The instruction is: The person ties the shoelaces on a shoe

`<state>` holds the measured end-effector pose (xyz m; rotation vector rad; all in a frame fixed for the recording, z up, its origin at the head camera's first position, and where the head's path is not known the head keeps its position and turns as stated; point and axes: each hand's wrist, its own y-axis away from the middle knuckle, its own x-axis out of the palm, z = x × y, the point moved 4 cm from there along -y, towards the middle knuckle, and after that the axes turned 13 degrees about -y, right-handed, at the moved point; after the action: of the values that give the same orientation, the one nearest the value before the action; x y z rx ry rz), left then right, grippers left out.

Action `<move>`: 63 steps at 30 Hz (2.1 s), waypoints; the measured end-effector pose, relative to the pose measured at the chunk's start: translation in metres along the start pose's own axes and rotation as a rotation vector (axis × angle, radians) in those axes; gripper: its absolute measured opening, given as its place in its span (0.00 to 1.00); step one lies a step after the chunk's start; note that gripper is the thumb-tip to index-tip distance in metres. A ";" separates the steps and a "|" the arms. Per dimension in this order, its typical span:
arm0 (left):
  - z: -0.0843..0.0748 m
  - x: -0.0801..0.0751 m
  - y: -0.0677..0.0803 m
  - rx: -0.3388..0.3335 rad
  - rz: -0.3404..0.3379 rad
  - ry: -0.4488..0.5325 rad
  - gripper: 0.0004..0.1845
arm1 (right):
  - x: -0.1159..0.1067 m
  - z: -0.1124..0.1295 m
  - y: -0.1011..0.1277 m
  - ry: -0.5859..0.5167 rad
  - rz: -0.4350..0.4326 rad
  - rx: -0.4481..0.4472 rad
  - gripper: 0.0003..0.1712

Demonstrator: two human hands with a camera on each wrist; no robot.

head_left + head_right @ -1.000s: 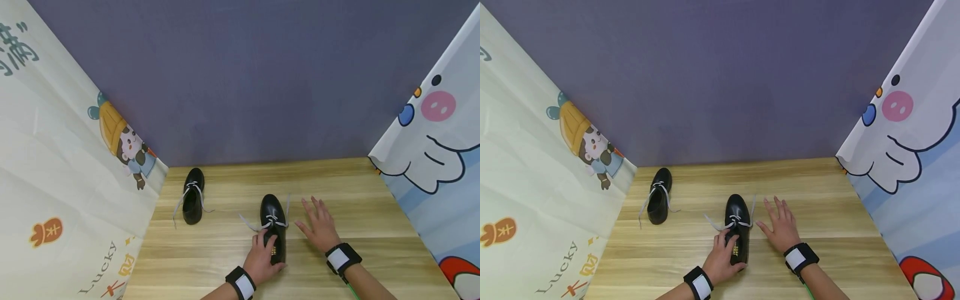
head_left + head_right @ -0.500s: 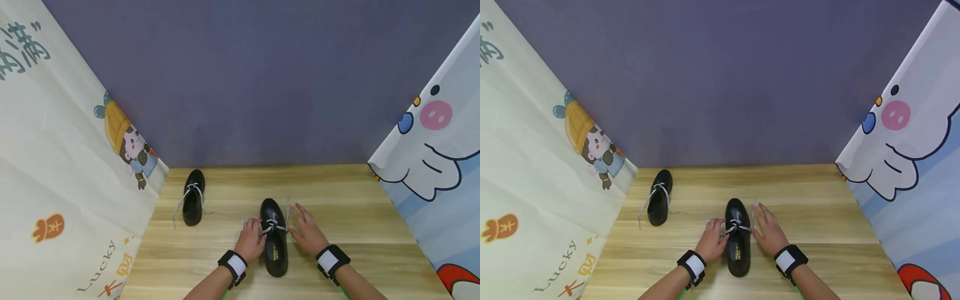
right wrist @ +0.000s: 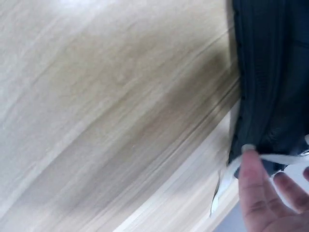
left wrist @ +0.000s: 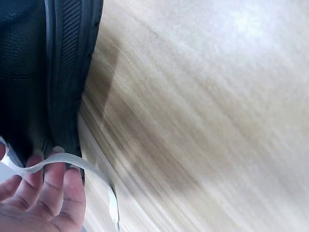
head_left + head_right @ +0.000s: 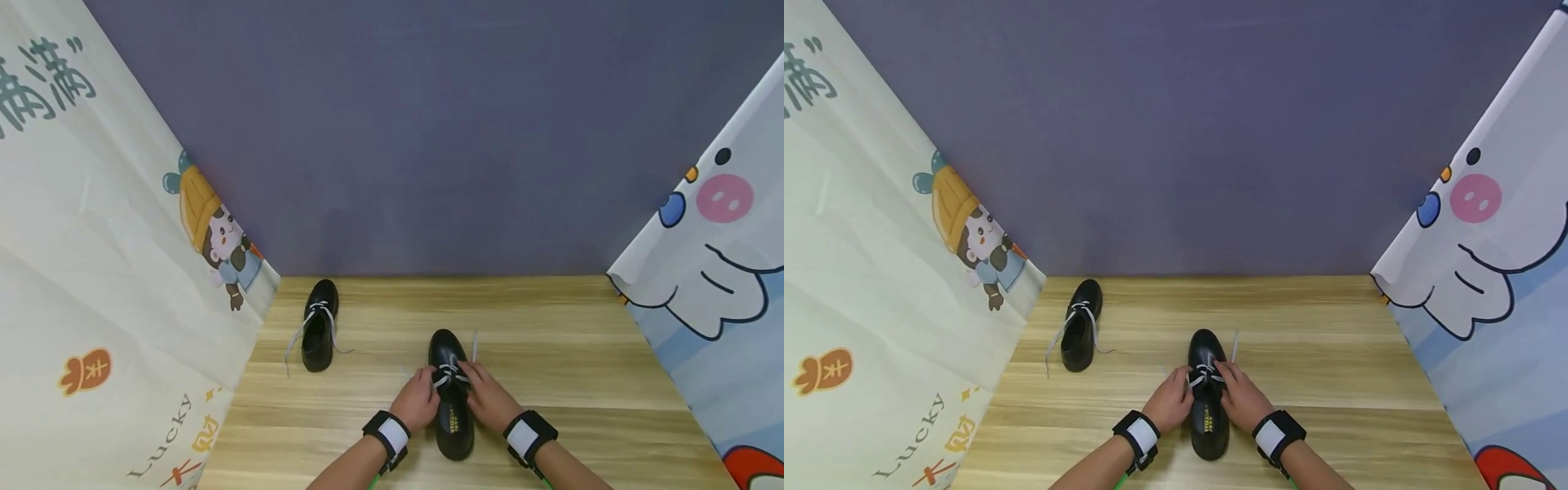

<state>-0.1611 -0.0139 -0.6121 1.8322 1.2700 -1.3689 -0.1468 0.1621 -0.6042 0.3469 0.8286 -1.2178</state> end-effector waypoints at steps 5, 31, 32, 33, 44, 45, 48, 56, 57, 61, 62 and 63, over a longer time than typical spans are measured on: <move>0.000 -0.002 0.001 -0.017 0.006 0.029 0.18 | 0.002 -0.002 0.002 0.019 -0.047 -0.006 0.25; 0.034 -0.033 -0.003 0.032 0.062 0.041 0.13 | -0.040 -0.021 0.000 -0.093 0.050 0.037 0.10; 0.037 -0.034 -0.003 0.033 0.069 0.040 0.14 | -0.041 -0.023 0.000 -0.092 0.061 0.046 0.10; 0.040 -0.035 -0.003 0.032 0.073 0.044 0.15 | -0.043 -0.025 0.001 -0.094 0.071 0.054 0.09; 0.061 -0.042 0.003 0.015 0.083 0.070 0.17 | -0.060 -0.046 0.014 -0.120 0.036 0.054 0.18; 0.061 -0.043 0.003 0.023 0.077 0.098 0.18 | -0.059 -0.047 0.016 -0.146 0.044 0.052 0.18; 0.058 -0.046 0.003 0.034 0.074 0.212 0.20 | -0.054 -0.045 0.021 -0.247 0.068 0.041 0.17; 0.045 -0.053 0.000 -0.012 0.066 0.466 0.17 | -0.050 -0.020 0.020 -0.505 0.019 -0.044 0.11; 0.045 -0.054 -0.001 -0.015 0.053 0.485 0.17 | -0.051 -0.019 0.018 -0.524 0.012 -0.032 0.11; 0.047 -0.059 -0.005 0.014 -0.030 0.505 0.13 | -0.055 -0.016 0.013 -0.551 -0.030 -0.049 0.09; 0.048 -0.060 -0.006 0.030 -0.069 0.480 0.11 | -0.057 -0.016 0.012 -0.530 -0.052 -0.078 0.09; 0.050 -0.061 -0.006 0.047 -0.118 0.443 0.09 | -0.058 -0.016 0.011 -0.495 -0.078 -0.112 0.09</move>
<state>-0.1918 -0.0754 -0.5727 2.2058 1.5951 -1.0895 -0.1487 0.2164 -0.5753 -0.0823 0.4796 -1.2521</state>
